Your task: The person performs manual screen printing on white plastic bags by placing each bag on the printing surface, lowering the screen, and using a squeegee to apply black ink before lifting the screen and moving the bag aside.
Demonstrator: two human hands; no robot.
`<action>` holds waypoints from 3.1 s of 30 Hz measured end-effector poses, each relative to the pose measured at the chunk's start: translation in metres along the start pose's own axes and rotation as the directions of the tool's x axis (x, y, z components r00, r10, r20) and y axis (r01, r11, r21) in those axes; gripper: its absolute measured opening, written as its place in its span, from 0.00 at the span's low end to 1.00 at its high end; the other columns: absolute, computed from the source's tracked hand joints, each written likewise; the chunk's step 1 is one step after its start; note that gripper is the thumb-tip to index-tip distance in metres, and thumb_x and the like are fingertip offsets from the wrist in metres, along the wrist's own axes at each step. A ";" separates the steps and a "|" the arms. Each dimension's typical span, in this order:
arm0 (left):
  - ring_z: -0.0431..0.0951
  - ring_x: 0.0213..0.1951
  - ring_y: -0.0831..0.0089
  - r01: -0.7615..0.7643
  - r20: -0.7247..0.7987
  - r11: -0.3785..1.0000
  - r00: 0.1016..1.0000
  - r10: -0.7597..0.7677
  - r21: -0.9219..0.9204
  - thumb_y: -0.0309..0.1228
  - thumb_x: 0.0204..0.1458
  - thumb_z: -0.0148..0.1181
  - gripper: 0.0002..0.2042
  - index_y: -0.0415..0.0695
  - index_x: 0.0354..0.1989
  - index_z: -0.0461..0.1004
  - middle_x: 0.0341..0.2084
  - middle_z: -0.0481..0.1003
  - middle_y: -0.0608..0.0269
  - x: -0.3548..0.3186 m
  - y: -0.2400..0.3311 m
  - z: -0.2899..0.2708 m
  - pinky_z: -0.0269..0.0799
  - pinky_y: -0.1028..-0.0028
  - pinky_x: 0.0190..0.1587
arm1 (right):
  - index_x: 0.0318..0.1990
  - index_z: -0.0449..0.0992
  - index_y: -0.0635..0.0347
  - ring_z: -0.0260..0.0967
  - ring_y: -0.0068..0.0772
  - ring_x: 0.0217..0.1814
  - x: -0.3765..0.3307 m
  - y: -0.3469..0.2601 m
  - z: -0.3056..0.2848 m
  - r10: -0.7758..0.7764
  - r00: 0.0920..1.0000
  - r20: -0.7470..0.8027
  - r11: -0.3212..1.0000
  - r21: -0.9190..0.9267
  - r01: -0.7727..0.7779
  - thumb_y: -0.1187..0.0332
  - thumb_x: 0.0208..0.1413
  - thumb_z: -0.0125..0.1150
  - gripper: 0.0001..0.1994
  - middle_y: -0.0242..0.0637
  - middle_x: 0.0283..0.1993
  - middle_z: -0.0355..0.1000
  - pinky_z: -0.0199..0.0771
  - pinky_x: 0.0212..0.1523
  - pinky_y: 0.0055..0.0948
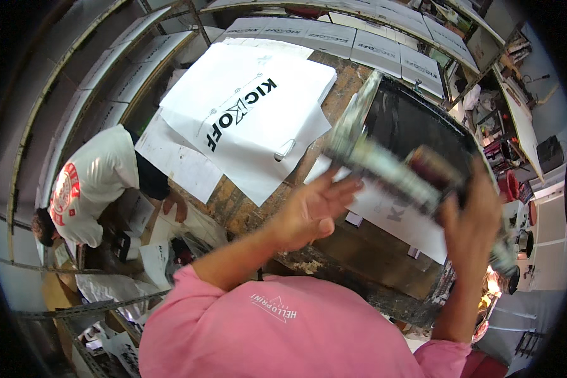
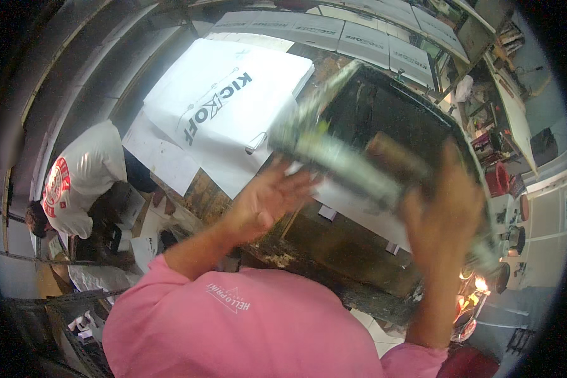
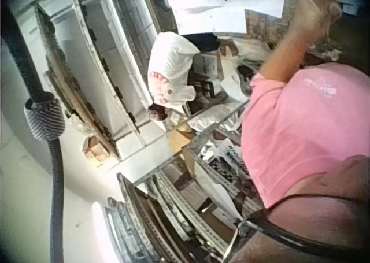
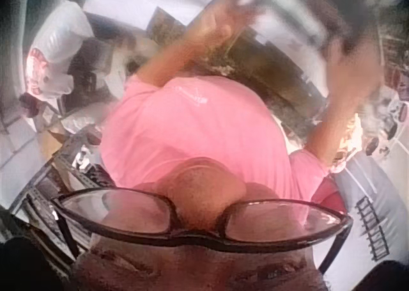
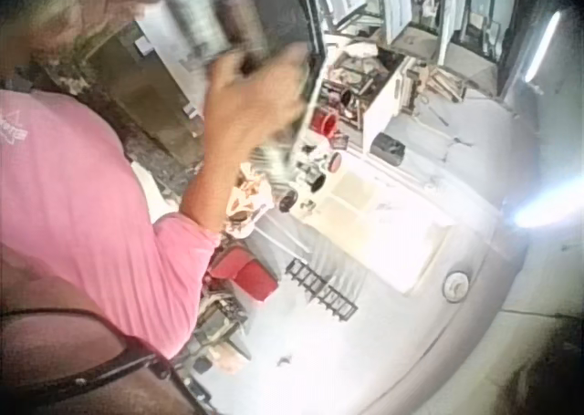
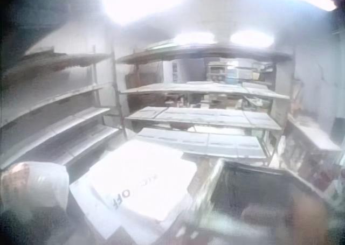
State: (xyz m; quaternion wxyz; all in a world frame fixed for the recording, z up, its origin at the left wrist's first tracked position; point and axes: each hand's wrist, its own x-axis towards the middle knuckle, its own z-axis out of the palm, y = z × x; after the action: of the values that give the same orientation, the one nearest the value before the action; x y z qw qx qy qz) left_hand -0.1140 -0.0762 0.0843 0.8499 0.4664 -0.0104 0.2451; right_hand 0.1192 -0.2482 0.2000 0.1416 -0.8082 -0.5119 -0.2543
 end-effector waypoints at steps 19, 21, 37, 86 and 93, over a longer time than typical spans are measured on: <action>0.73 0.62 0.53 0.420 -0.555 0.846 0.639 -0.533 -0.330 0.77 0.56 0.29 0.54 0.33 0.70 0.56 0.62 0.69 0.41 -0.071 -0.109 -0.035 0.67 0.52 0.66 | 0.48 0.76 0.54 0.71 0.46 0.43 -0.064 0.038 0.201 -0.033 0.940 0.339 0.971 0.233 -0.050 0.59 0.47 0.74 0.22 0.39 0.39 0.70 0.76 0.39 0.44; 0.73 0.62 0.51 0.411 -0.543 0.848 0.651 -0.531 -0.335 0.77 0.57 0.28 0.54 0.33 0.70 0.55 0.63 0.68 0.40 -0.073 -0.109 -0.037 0.68 0.51 0.65 | 0.46 0.76 0.52 0.73 0.46 0.45 -0.033 0.059 0.233 -0.020 0.949 0.316 0.983 0.181 -0.040 0.57 0.50 0.72 0.19 0.38 0.40 0.71 0.77 0.40 0.46; 0.73 0.62 0.51 0.328 -0.498 0.895 0.747 -0.442 -0.303 0.73 0.60 0.31 0.50 0.34 0.70 0.57 0.60 0.70 0.41 -0.073 -0.118 -0.039 0.68 0.53 0.66 | 0.39 0.77 0.61 0.76 0.61 0.41 -0.015 0.055 0.144 -0.112 0.805 0.583 0.962 0.266 -0.059 0.48 0.63 0.59 0.21 0.54 0.34 0.77 0.73 0.44 0.55; 0.82 0.35 0.62 0.154 -0.289 0.427 0.918 0.271 0.891 0.28 0.56 0.62 0.25 0.32 0.63 0.71 0.54 0.76 0.36 0.109 -0.052 0.035 0.79 0.70 0.38 | 0.29 0.77 0.62 0.65 0.32 0.22 0.110 0.009 -0.055 0.226 0.965 -0.133 0.969 0.137 -0.208 0.59 0.62 0.52 0.17 0.38 0.22 0.71 0.64 0.24 0.33; 0.63 0.18 0.88 0.264 -0.538 0.564 0.743 0.398 0.782 0.18 0.49 0.59 0.30 0.40 0.66 0.71 0.24 0.74 0.74 0.033 0.040 -0.052 0.59 0.83 0.21 | 0.50 0.80 0.59 0.75 0.61 0.43 0.097 0.046 -0.042 0.020 0.995 -0.098 0.999 0.051 -0.015 0.49 0.66 0.52 0.22 0.57 0.40 0.77 0.72 0.46 0.44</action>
State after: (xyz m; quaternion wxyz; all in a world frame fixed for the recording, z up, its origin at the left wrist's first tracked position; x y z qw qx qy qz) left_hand -0.1133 -0.0034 0.0946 0.4644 0.6851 0.3890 0.4046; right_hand 0.1828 -0.2155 0.2903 0.1891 -0.7953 -0.5035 -0.2796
